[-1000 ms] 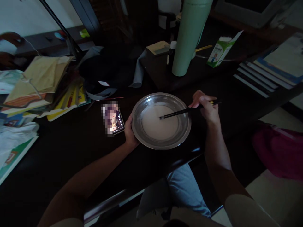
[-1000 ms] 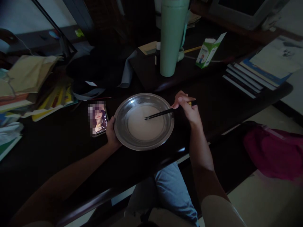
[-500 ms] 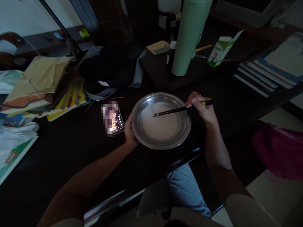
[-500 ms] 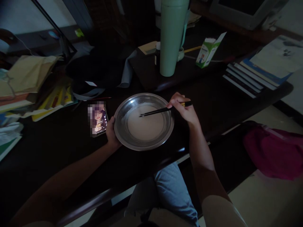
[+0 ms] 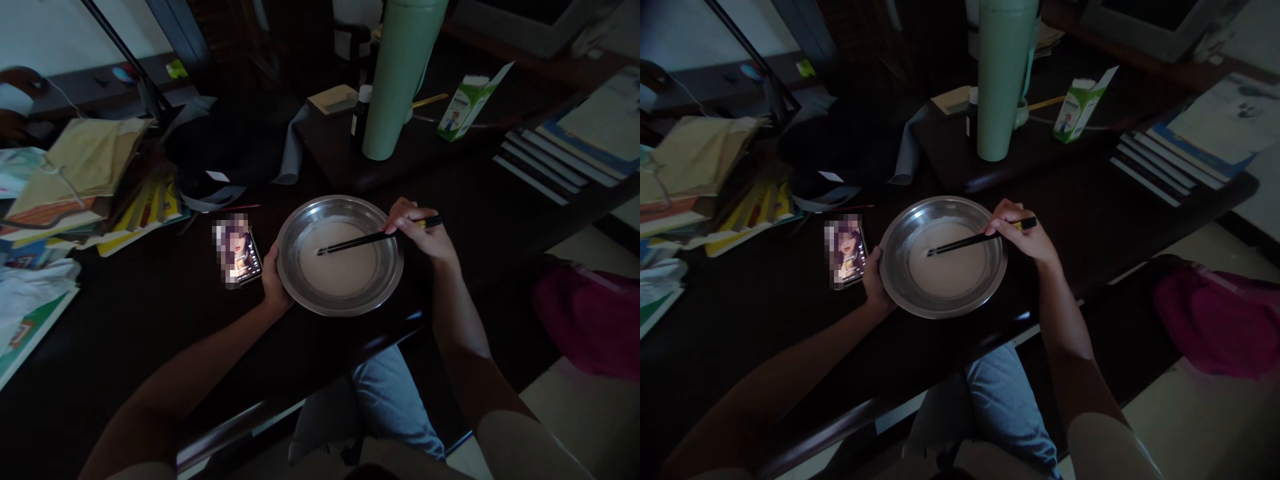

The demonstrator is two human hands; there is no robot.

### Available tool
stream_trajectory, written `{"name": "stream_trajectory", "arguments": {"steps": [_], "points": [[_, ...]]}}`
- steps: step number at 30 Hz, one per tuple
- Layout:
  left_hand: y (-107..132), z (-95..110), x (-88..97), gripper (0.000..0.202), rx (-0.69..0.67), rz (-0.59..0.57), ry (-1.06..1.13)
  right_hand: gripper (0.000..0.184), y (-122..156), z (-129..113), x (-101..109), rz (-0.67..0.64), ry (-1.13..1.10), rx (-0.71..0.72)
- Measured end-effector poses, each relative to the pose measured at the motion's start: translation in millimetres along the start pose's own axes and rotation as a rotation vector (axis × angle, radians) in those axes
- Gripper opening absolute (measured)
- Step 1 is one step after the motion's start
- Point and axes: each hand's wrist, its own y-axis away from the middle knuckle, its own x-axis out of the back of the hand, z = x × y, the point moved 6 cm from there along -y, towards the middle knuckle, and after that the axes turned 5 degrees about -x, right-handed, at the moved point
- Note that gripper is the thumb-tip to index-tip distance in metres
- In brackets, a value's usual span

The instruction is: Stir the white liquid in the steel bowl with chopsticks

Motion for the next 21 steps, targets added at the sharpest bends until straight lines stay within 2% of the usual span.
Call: {"name": "stream_trajectory", "arguments": {"steps": [5,7,9,11,15,18,21], "points": [[-3,-1,1.4,0.025,-0.034,-0.037,-0.004,0.050,1,7,15,0.219,-0.026,0.007],[-4,-2,2.4,0.025,-0.038,-0.048,0.005,0.053,3,9,19,0.264,-0.072,0.037],[-4,-3,3.6,0.024,-0.042,-0.051,0.010,0.053,3,8,18,0.234,-0.121,0.065],[-5,-3,4.2,0.024,-0.047,-0.057,0.006,0.051,3,7,13,0.146,-0.127,0.071],[-4,-3,2.8,0.027,-0.067,-0.068,-0.003,0.041,1,2,2,-0.012,-0.031,0.039],[-4,-3,2.4,0.026,-0.050,-0.041,0.002,0.041,-1,0,0,-0.014,0.023,0.014],[-3,-3,2.3,0.026,-0.012,-0.021,-0.017,0.041,-1,1,5,0.074,0.035,0.000]]}}
